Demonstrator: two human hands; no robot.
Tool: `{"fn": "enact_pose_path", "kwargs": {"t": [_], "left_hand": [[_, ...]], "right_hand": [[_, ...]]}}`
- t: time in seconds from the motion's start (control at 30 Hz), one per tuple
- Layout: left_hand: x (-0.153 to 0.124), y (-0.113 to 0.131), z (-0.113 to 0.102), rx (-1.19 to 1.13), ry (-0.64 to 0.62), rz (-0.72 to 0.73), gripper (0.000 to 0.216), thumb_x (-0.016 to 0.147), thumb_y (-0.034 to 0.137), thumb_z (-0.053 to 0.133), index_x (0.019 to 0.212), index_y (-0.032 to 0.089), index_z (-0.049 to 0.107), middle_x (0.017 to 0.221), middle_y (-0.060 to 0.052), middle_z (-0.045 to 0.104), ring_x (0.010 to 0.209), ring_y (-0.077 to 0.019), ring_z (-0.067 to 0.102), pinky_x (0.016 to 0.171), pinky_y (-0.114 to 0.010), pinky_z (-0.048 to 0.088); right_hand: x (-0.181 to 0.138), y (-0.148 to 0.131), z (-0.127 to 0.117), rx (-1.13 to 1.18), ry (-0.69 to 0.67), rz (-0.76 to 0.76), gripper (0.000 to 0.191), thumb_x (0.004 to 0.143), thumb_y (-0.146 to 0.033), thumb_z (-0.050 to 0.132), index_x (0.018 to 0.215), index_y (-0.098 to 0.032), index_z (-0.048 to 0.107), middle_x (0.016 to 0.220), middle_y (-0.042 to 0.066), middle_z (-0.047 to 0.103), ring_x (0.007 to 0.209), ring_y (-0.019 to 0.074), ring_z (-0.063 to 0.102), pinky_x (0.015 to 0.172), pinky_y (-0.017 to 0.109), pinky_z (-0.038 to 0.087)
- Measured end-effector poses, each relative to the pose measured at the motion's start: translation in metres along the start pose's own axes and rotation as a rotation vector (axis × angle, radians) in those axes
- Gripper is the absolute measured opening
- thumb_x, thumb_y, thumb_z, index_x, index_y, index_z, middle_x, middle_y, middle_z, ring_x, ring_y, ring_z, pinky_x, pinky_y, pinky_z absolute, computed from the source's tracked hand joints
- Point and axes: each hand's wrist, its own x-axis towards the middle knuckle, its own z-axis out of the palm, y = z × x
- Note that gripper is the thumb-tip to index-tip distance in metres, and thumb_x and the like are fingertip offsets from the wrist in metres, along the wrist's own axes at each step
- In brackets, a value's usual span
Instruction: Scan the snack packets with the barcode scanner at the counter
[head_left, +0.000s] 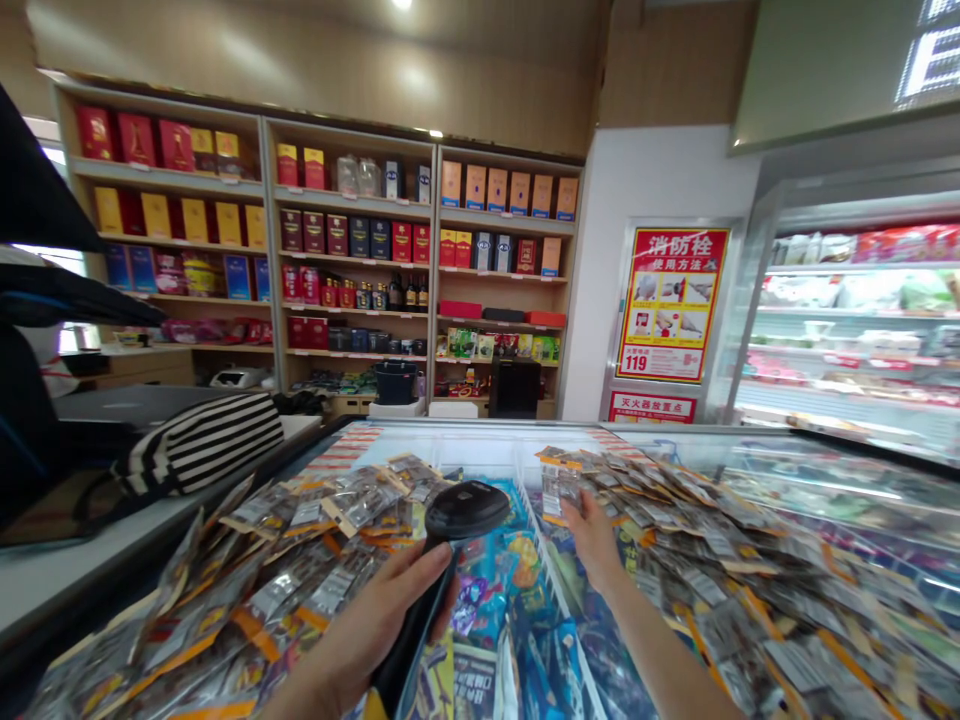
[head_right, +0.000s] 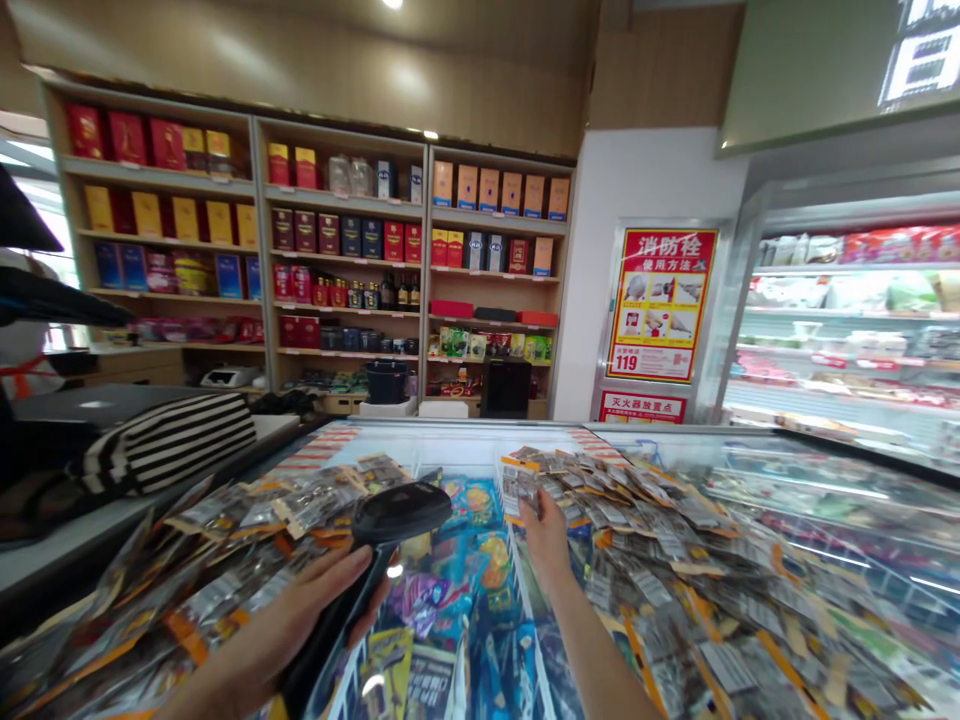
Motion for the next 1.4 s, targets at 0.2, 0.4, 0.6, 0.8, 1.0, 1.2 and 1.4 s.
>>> {"fn": "enact_pose_path", "kwargs": {"t": [0.2,0.4,0.6,0.8,1.0,1.2,1.4], "left_hand": [[-0.003,0.001,0.000,-0.036,-0.008,-0.030,0.030,0.062,0.043,0.054,0.062,0.013,0.050,0.051,-0.001,0.054,0.038,-0.0065,0.044,0.038,-0.017,0.031],[0.002,0.007,-0.010,0.004,0.035,0.029,0.032,0.065,0.044,0.050,0.059,0.013,0.050,0.045,0.001,0.050,0.036,-0.0056,0.041,0.038,-0.017,0.031],[0.011,0.016,-0.035,0.023,0.290,0.071,0.032,0.060,0.046,0.054,0.056,0.014,0.049,0.043,0.001,0.051,0.035,-0.0073,0.043,0.035,-0.017,0.032],[0.010,0.019,-0.046,-0.011,0.355,0.083,0.034,0.059,0.047,0.055,0.057,0.013,0.051,0.046,-0.001,0.054,0.036,-0.0076,0.045,0.036,-0.018,0.034],[0.017,0.016,-0.056,-0.009,0.415,0.089,0.032,0.058,0.045,0.056,0.057,0.014,0.048,0.042,0.003,0.049,0.035,-0.0076,0.043,0.034,-0.018,0.031],[0.022,0.012,-0.075,0.009,0.598,0.129,0.032,0.056,0.046,0.056,0.058,0.015,0.047,0.041,0.003,0.048,0.036,-0.0088,0.044,0.037,-0.020,0.033],[0.027,0.005,-0.081,0.049,0.636,0.133,0.033,0.055,0.046,0.056,0.054,0.015,0.046,0.039,0.003,0.047,0.034,-0.0087,0.042,0.036,-0.021,0.032]], "right_hand": [[-0.001,-0.001,0.002,0.015,-0.016,-0.033,0.027,0.068,-0.030,0.046,0.090,-0.015,0.050,0.089,0.005,0.060,0.083,0.0175,0.053,0.074,0.028,0.039],[0.000,0.005,0.000,-0.223,-0.021,0.074,0.033,0.069,-0.030,0.040,0.096,-0.014,0.050,0.082,0.006,0.063,0.073,0.0192,0.057,0.066,0.030,0.042],[0.011,0.004,0.025,-0.709,-0.119,0.054,0.040,0.069,-0.022,0.038,0.107,-0.009,0.048,0.096,0.013,0.059,0.090,0.0210,0.054,0.076,0.029,0.039],[0.012,-0.013,0.084,-0.918,-0.202,0.129,0.043,0.074,-0.022,0.033,0.115,-0.012,0.040,0.108,0.012,0.053,0.100,0.0216,0.048,0.081,0.033,0.036],[0.011,-0.018,0.109,-0.911,-0.187,0.167,0.043,0.075,-0.021,0.030,0.118,-0.017,0.036,0.109,0.009,0.053,0.101,0.0216,0.047,0.082,0.038,0.034],[0.008,-0.014,0.123,-0.944,-0.233,0.143,0.040,0.078,-0.026,0.027,0.116,-0.019,0.037,0.105,0.010,0.055,0.100,0.0227,0.047,0.087,0.047,0.025],[-0.010,-0.018,0.172,-0.864,-0.385,-0.019,0.048,0.079,-0.043,0.018,0.113,-0.018,0.040,0.114,0.011,0.048,0.110,0.0255,0.037,0.088,0.051,0.021]]}}
